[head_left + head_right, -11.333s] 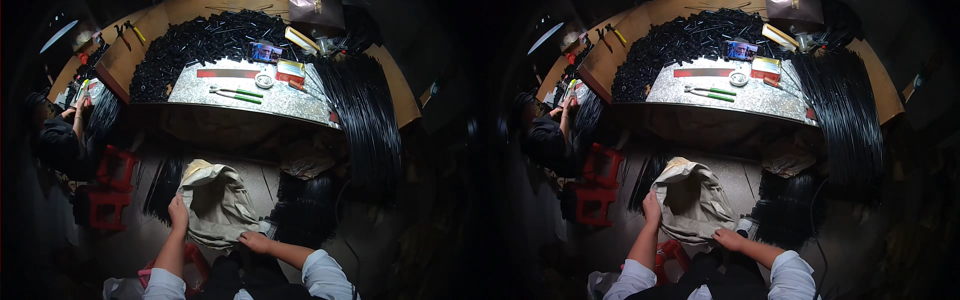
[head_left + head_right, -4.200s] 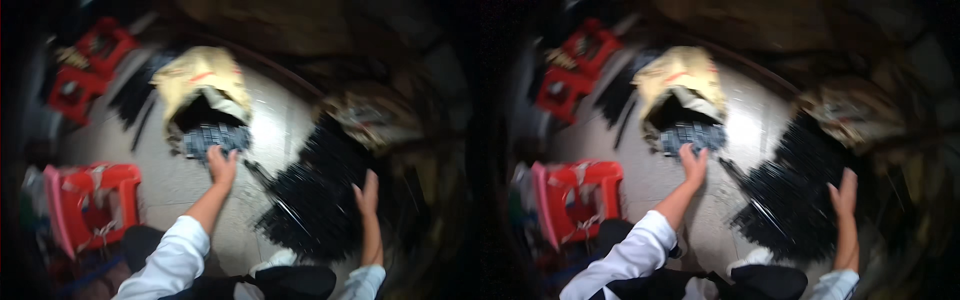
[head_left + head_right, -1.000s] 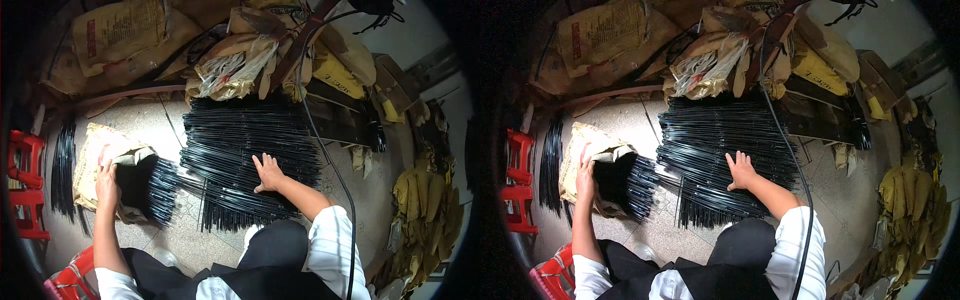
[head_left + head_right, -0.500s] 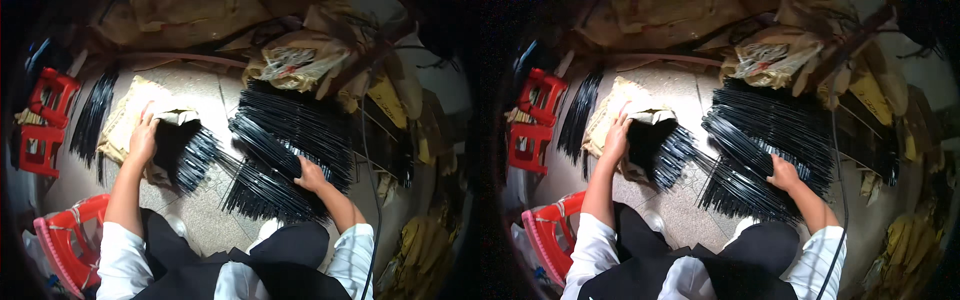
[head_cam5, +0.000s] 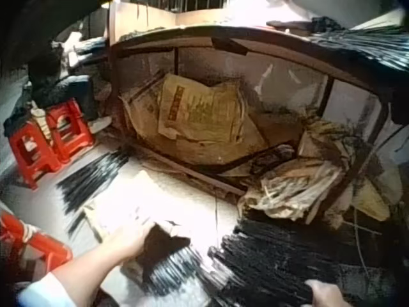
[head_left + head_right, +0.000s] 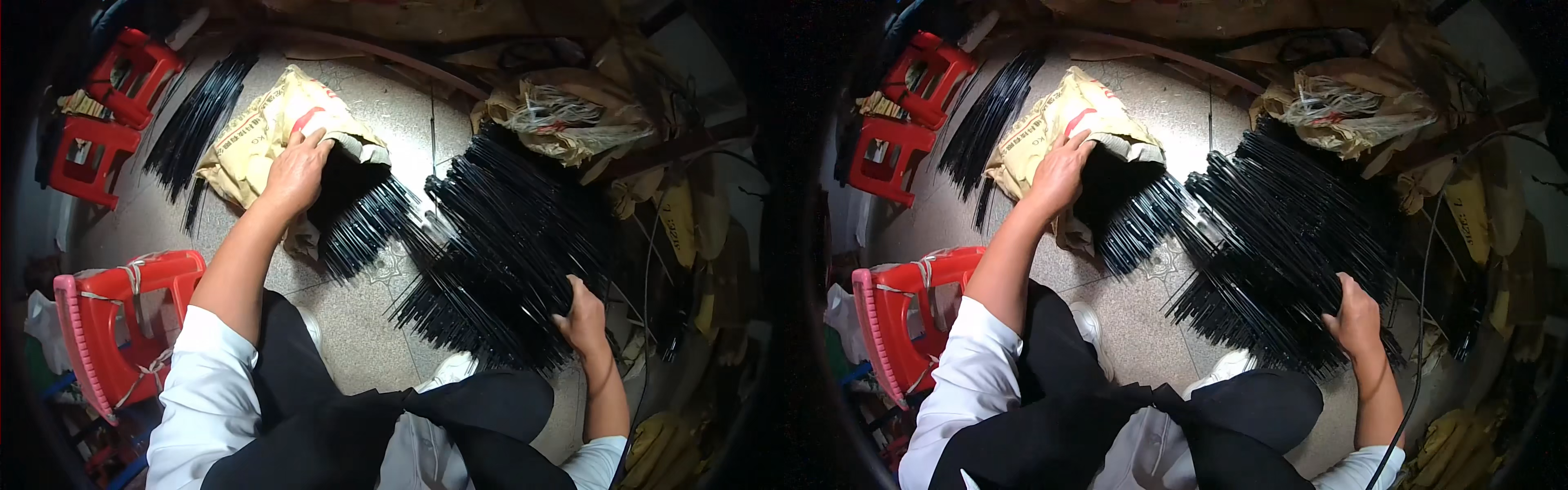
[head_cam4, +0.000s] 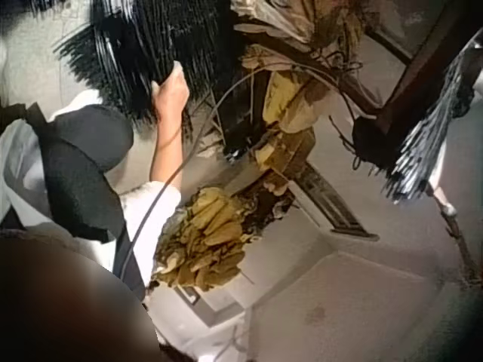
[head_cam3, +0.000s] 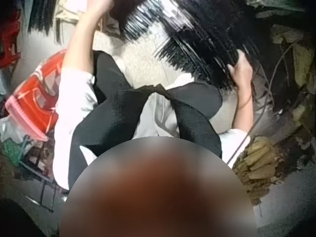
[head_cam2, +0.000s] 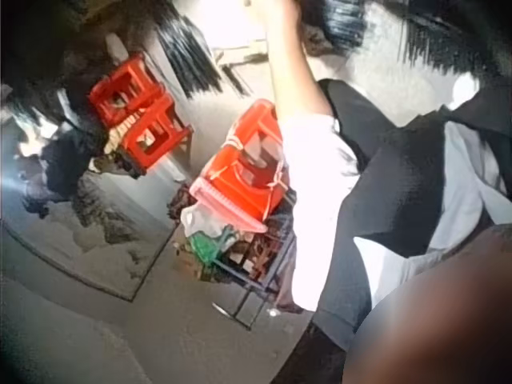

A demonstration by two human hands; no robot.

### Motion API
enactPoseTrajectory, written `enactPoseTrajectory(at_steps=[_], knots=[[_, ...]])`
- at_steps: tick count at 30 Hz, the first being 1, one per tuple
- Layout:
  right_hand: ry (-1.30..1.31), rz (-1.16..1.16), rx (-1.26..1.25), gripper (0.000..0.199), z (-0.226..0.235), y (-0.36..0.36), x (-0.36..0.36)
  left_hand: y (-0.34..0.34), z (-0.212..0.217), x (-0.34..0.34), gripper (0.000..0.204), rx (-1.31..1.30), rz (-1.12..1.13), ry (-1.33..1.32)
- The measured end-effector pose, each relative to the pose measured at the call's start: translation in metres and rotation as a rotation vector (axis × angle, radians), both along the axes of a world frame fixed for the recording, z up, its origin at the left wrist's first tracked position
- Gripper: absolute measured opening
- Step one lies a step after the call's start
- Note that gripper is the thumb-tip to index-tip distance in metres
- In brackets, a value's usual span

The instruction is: Collecting bundles of black rods from the floor and placing them into a large sack.

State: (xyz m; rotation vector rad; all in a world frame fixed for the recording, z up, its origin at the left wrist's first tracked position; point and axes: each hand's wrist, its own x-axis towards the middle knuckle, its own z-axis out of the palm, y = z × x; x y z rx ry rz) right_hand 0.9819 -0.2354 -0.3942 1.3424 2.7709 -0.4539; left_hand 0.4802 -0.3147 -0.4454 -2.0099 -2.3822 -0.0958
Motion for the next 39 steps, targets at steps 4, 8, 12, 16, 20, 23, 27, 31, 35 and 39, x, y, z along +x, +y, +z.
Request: enactPoseTrajectory(at_steps=[4,8,12,16,20,23,27,31,35,39], knots=[[-0.057,0.09,-0.034,0.078,0.036,-0.01,-0.042,-0.003,0.01,0.005,0.041,0.019,-0.011,-0.032],[-0.157,0.244,-0.246,0.071,0.027,-0.009,-0.093,-0.013,0.012,-0.003,0.037,0.045,-0.051,-0.025],[-0.306,0.312,-0.407,0.061,-0.01,0.003,-0.173,-0.027,0.027,-0.007,0.036,-0.032,-0.1,0.008],[-0.218,0.367,-0.424,0.048,-0.067,0.01,-0.278,-0.034,0.038,-0.004,0.047,-0.127,-0.101,-0.033],[-0.37,0.497,-0.435,0.045,-0.092,-0.012,-0.412,-0.041,0.03,-0.005,0.029,-0.026,-0.156,0.023],[0.042,0.782,-0.258,0.079,-0.11,-0.055,-0.453,-0.04,0.025,-0.011,0.032,-0.008,-0.186,-0.035],[0.356,0.464,-0.522,0.053,-0.16,-0.068,-0.414,-0.039,0.004,-0.03,0.049,-0.114,-0.13,-0.129],[0.279,0.452,-0.21,0.071,-0.116,-0.028,-0.28,-0.037,-0.003,-0.036,0.06,-0.169,-0.122,-0.136],[0.005,0.309,-0.017,0.083,-0.105,-0.032,-0.13,-0.028,-0.012,-0.031,0.066,-0.205,-0.091,-0.184],[-0.379,0.167,-0.198,0.084,-0.131,-0.073,-0.059,-0.022,-0.025,-0.024,0.073,-0.245,-0.09,-0.19]])
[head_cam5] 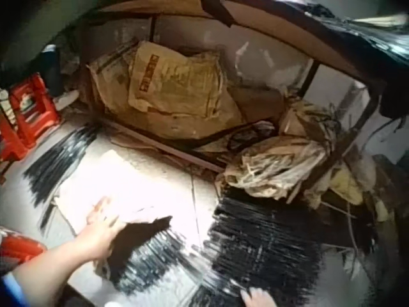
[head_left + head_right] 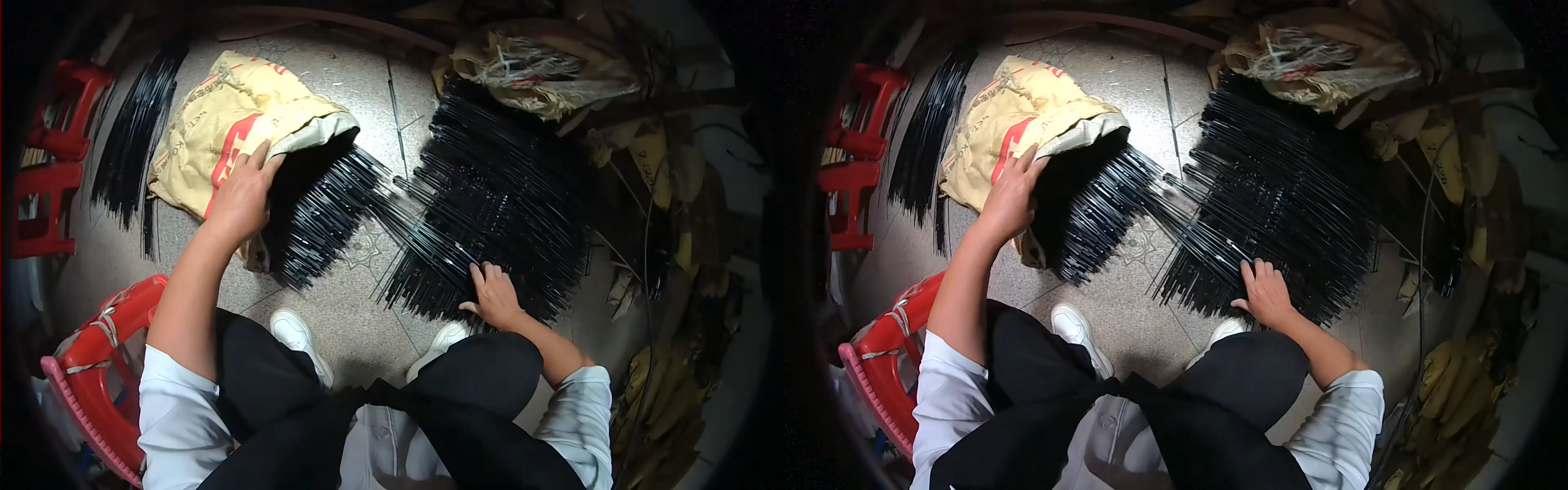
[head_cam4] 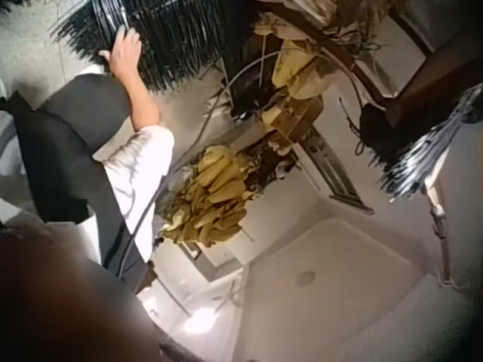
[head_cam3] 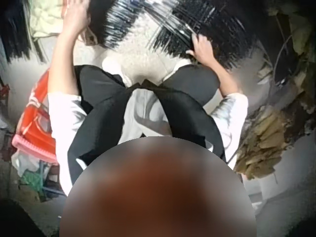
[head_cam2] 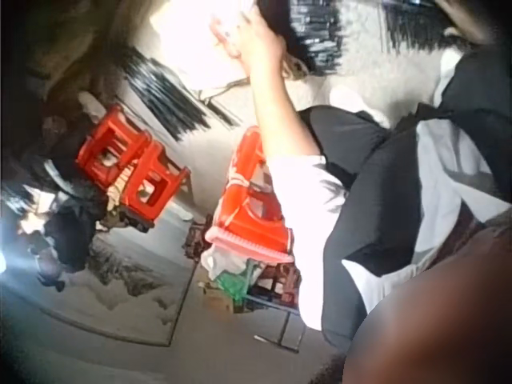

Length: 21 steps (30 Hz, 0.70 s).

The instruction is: Collecting bundles of black rods from the floor and placing them into a large sack.

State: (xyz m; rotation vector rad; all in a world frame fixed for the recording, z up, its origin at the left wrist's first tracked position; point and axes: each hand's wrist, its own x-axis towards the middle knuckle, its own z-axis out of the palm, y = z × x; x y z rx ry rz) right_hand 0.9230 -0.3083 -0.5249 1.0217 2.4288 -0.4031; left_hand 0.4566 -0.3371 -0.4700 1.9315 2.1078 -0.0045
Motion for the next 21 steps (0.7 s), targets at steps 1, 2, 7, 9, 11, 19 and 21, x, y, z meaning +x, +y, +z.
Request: enactPoseTrajectory(at_steps=[1,2,7,9,11,19,21], knots=[[-0.004,-0.013,0.002,0.084,-0.004,0.0,0.004,0.003,0.0,0.005,0.073,-0.015,0.001,0.01],[0.004,-0.046,-0.007,0.084,-0.007,0.002,0.007,0.006,-0.002,0.006,0.073,-0.006,-0.016,-0.001],[0.198,-0.138,0.025,0.058,-0.019,0.006,0.024,0.003,-0.02,-0.009,0.072,0.124,-0.019,0.025],[0.188,-0.122,0.04,0.052,-0.014,0.013,0.04,0.008,-0.021,-0.013,0.071,0.134,0.067,-0.032],[0.186,-0.102,0.039,0.045,-0.006,0.021,0.05,0.012,-0.01,-0.008,0.07,0.115,0.136,-0.035],[0.237,-0.091,0.25,0.093,0.003,0.072,0.1,0.02,-0.02,-0.004,0.067,0.047,0.124,0.043],[0.201,-0.228,0.194,0.114,-0.002,0.079,0.098,0.023,-0.021,-0.001,0.066,0.036,0.132,0.032]])
